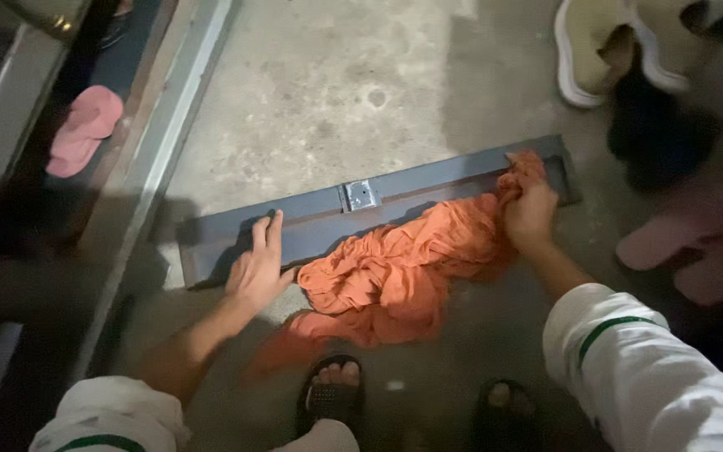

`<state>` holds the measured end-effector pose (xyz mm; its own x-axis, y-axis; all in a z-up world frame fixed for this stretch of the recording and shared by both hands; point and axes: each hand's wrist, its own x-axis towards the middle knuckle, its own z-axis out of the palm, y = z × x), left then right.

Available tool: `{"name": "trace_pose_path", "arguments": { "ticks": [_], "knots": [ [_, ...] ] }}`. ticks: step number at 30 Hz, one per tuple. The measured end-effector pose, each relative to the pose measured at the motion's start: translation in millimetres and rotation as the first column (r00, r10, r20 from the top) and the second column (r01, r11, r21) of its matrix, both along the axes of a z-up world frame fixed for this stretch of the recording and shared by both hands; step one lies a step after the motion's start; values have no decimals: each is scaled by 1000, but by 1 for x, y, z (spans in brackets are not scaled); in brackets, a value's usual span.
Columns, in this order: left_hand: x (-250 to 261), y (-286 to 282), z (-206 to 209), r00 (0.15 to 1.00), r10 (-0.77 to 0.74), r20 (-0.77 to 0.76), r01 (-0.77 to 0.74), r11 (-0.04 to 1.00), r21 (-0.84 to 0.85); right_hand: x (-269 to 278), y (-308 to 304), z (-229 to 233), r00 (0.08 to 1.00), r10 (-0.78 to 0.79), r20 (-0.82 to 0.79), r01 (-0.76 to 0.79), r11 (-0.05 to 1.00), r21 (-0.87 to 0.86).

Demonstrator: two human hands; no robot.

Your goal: The person wipes a metal door frame with an orange cloth, moving along the length of the frame and around the door handles. The person then opens the door to reveal a shoe rack with several pairs of shoes.

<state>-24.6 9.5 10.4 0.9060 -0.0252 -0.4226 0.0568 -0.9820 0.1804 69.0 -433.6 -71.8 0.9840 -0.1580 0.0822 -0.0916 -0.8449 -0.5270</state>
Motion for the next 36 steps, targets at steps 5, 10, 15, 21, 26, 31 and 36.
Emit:
{"name": "trace_pose_path", "arguments": {
  "ticks": [5, 10, 15, 21, 26, 31, 36],
  "knots": [
    [-6, 7, 1, 999, 18, 40, -16, 999, -37, 17, 25, -30, 994, 108, -7, -106, 983, 147],
    [2, 13, 2, 998, 55, 7, -54, 997, -54, 17, 33, -49, 863, 493, 109, -450, 849, -276],
    [14, 10, 9, 992, -102, 72, 101, 995, 13, 11, -10, -22, 934, 151, -325, -314, 783, -537],
    [30, 8, 6, 988, -150, 34, 146, 984, 98, 12, -48, 14, 962, -95, -254, 34, 972, -233],
    [39, 12, -6, 992, -124, -35, 128, 985, 113, 14, -38, 1, 942, 78, -326, -263, 775, -575],
    [39, 14, -8, 987, -158, 3, 157, 979, 128, 17, -34, -18, 967, -14, -254, -61, 957, -284],
    [38, 17, -11, 984, -177, 31, 171, 976, 134, 23, -48, -30, 994, -12, -112, -16, 969, -247]
  ]
}}
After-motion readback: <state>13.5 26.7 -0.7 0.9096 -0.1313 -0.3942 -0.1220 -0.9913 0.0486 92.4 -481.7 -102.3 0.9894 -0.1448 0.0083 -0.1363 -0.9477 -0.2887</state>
